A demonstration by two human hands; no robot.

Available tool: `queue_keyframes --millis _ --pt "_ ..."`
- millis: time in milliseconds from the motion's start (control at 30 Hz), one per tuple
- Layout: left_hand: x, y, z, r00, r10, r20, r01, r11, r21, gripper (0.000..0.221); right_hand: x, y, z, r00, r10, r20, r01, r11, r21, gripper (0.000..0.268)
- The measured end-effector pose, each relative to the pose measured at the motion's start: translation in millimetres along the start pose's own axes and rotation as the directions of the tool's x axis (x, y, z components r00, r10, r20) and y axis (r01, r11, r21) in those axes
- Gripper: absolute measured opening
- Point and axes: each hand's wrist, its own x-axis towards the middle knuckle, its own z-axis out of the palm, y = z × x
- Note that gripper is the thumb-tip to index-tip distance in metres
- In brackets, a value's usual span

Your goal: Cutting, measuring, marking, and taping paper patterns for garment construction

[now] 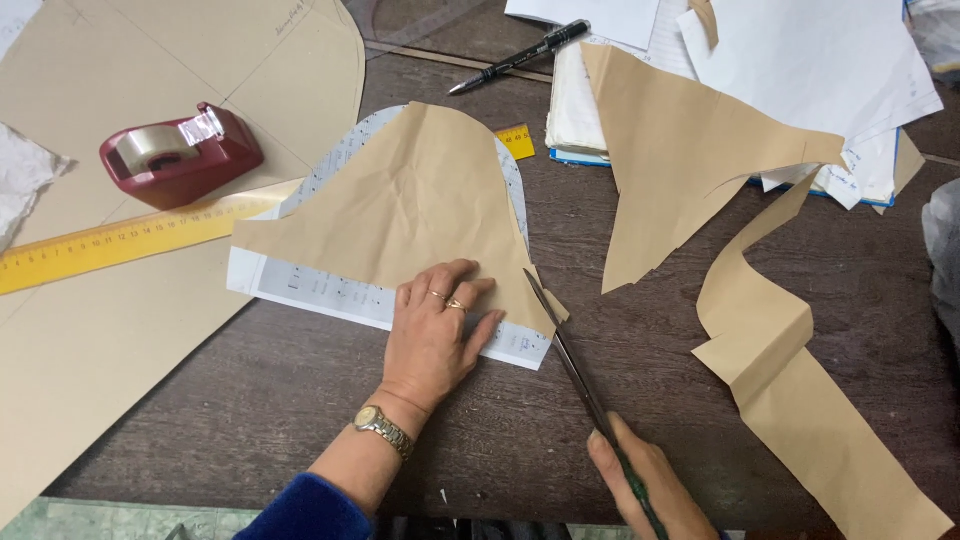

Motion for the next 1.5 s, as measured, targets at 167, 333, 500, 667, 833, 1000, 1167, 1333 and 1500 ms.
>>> queue_keyframes --millis 167,333,500,667,833,1000,1167,1333,1500 --pt "0 0 -1 1.000 -0.007 0.021 0.007 1.000 0.005 0.031 -13 -32 4 0.995 0.097 0.027 -0.098 0.995 0.028 0.070" --pt "0 1 -1 1.000 -0.016 0.022 0.016 1.000 0.003 0.031 0 -20 16 0.990 0.136 0.033 -0.136 0.991 -0.003 0.090" --pt "1 1 -2 1.000 -0.017 0.014 0.017 1.000 0.008 0.030 -18 -44 18 0.996 0.087 0.016 -0.088 0.992 0.089 0.071" --pt "1 1 -1 1.000 -0.009 0.003 0.009 1.000 0.011 0.030 -27 -55 23 0.999 0.035 -0.035 -0.031 0.992 0.121 0.053" --pt "1 0 -1 1.000 0.000 0.005 0.000 1.000 0.019 0.030 -19 -51 31 0.996 0.076 -0.052 -0.065 0.980 0.186 0.052" --pt "1 1 -1 1.000 -0.005 -0.003 0.005 1.000 0.028 0.030 18 14 25 0.988 -0.015 -0.156 0.108 0.786 0.608 0.054" --pt "1 2 -2 1.000 0.018 -0.021 -0.018 0.999 0.027 0.028 17 39 -27 0.834 -0.155 -0.530 0.352 0.889 0.294 0.041" --pt "-2 15 2 0.991 0.136 0.000 -0.134 0.977 0.164 0.037 17 46 -82 0.757 0.006 -0.653 0.080 0.992 0.102 0.036" --pt "-17 43 20 0.946 0.235 0.224 -0.302 0.890 0.342 0.064 33 41 -128 0.782 0.018 -0.623 -0.088 0.993 -0.081 0.068"
